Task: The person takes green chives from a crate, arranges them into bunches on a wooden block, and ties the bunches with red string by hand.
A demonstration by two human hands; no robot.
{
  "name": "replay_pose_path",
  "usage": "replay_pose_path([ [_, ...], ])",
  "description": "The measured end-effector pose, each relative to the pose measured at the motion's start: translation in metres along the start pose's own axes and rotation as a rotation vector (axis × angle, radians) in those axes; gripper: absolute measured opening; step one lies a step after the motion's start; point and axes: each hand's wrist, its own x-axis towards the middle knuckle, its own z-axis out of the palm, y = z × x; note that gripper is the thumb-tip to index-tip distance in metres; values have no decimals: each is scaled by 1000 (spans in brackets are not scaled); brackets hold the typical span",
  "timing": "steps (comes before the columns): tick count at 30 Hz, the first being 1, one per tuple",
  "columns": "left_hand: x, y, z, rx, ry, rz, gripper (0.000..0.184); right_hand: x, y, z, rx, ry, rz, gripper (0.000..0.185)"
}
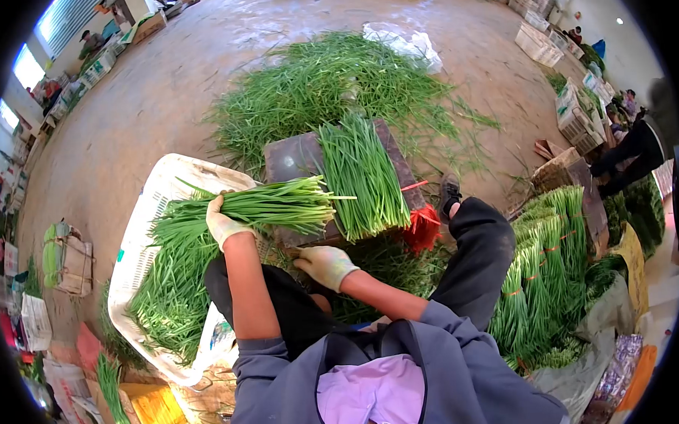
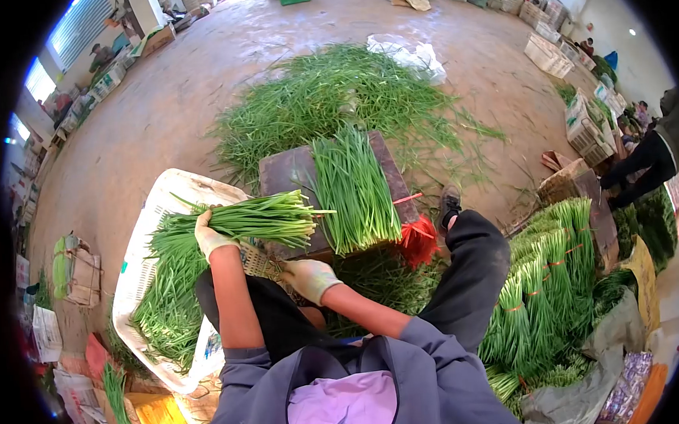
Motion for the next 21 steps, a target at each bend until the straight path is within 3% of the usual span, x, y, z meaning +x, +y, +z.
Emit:
replay_pose_path([
  [1, 1, 1, -2, -4, 5, -1, 19, -6, 6, -9, -23, -14, 104, 39],
  [3, -1, 2, -3, -9, -15, 6, 20, -14, 14, -18, 33, 187, 155, 42],
  [8, 1, 2, -1, -10, -40, -47, 21, -4, 28, -14, 100, 312, 166, 48],
  [10, 4, 0, -3, -6, -42, -47, 21, -2, 18, -18, 340, 106, 180, 54],
  [13, 6, -2, -4, -20, -50, -55, 22, 4, 4, -6, 459, 5, 150, 62],
  [15, 5, -2, -3, -32, -64, -64, 23, 11, -2, 1, 462, 21, 148, 53],
  [17, 2, -1, -2, -42, -57, -43, 23, 17, 1, 9, 313, 57, -16, 41],
  [19, -1, 2, 0, -41, -46, -48, 23, 7, 11, 9, 286, 85, -38, 32],
  [21, 4, 4, -4, -58, -56, -26, 24, -8, 34, -2, 94, -122, 9, 34],
])
